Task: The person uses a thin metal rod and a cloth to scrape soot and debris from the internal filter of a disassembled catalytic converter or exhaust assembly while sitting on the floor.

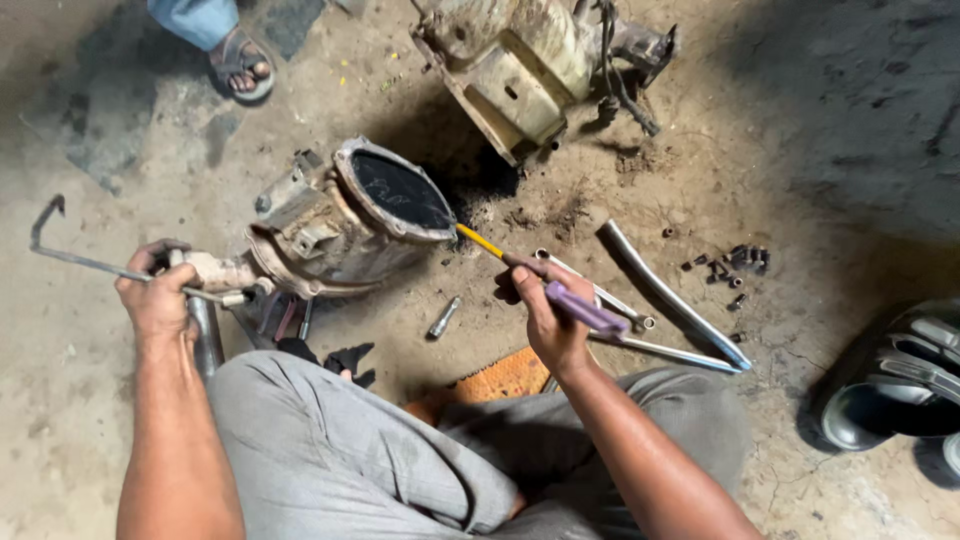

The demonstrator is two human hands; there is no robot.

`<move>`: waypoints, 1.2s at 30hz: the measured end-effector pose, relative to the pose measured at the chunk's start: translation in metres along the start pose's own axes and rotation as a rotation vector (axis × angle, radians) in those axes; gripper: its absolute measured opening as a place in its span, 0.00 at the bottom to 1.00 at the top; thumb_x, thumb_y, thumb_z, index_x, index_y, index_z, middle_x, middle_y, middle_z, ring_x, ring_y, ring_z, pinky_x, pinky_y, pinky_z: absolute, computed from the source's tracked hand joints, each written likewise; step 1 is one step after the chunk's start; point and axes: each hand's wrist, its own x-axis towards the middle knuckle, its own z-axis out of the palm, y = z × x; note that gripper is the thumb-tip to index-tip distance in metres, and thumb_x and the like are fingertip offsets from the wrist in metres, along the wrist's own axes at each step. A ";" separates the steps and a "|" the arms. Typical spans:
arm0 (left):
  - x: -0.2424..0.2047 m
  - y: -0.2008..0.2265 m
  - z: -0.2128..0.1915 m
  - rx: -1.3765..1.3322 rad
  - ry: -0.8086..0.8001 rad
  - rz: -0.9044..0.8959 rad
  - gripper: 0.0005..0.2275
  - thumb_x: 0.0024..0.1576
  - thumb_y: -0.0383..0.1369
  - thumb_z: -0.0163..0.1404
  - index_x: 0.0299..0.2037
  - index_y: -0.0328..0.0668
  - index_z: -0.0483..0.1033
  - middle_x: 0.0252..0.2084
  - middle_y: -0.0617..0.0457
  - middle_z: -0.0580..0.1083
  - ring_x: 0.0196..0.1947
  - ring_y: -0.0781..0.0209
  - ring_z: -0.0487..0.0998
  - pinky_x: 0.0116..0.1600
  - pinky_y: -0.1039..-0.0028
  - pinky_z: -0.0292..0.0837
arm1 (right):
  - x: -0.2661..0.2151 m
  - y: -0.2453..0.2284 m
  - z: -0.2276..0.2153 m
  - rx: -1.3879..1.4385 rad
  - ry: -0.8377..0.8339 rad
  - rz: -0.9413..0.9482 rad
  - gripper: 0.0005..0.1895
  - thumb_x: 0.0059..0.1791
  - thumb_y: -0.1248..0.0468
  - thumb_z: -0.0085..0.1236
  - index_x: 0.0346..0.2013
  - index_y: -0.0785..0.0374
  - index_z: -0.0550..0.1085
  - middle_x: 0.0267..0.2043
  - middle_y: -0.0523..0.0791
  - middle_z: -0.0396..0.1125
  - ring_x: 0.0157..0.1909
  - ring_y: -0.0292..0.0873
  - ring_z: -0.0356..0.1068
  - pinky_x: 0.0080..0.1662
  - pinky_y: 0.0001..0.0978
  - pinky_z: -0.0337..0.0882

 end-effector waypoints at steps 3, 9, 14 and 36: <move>-0.008 0.005 0.005 0.011 0.029 0.024 0.16 0.46 0.17 0.51 0.46 0.31 0.79 0.38 0.50 0.76 0.34 0.62 0.77 0.36 0.76 0.72 | -0.009 -0.019 -0.001 0.054 -0.063 -0.056 0.14 0.55 0.64 0.54 0.47 0.73 0.78 0.35 0.51 0.76 0.35 0.41 0.77 0.41 0.30 0.79; -0.022 0.015 0.010 -0.046 0.023 0.043 0.17 0.46 0.16 0.49 0.46 0.30 0.78 0.41 0.46 0.78 0.36 0.61 0.79 0.38 0.76 0.75 | -0.010 -0.021 0.000 -0.037 -0.159 -0.201 0.12 0.51 0.71 0.50 0.44 0.73 0.79 0.35 0.51 0.76 0.34 0.41 0.78 0.39 0.30 0.80; -0.021 0.012 0.007 -0.042 0.026 0.038 0.17 0.45 0.16 0.49 0.46 0.29 0.78 0.41 0.46 0.79 0.37 0.61 0.80 0.39 0.76 0.75 | -0.008 -0.007 -0.003 -0.155 -0.070 -0.068 0.14 0.49 0.70 0.50 0.43 0.73 0.81 0.32 0.50 0.77 0.30 0.39 0.77 0.35 0.28 0.78; -0.015 -0.003 0.002 -0.039 0.064 0.031 0.16 0.47 0.16 0.50 0.46 0.30 0.77 0.41 0.47 0.77 0.38 0.57 0.80 0.41 0.71 0.77 | -0.030 0.022 0.000 0.095 0.049 0.180 0.15 0.52 0.69 0.50 0.46 0.77 0.79 0.34 0.51 0.76 0.34 0.41 0.76 0.40 0.31 0.77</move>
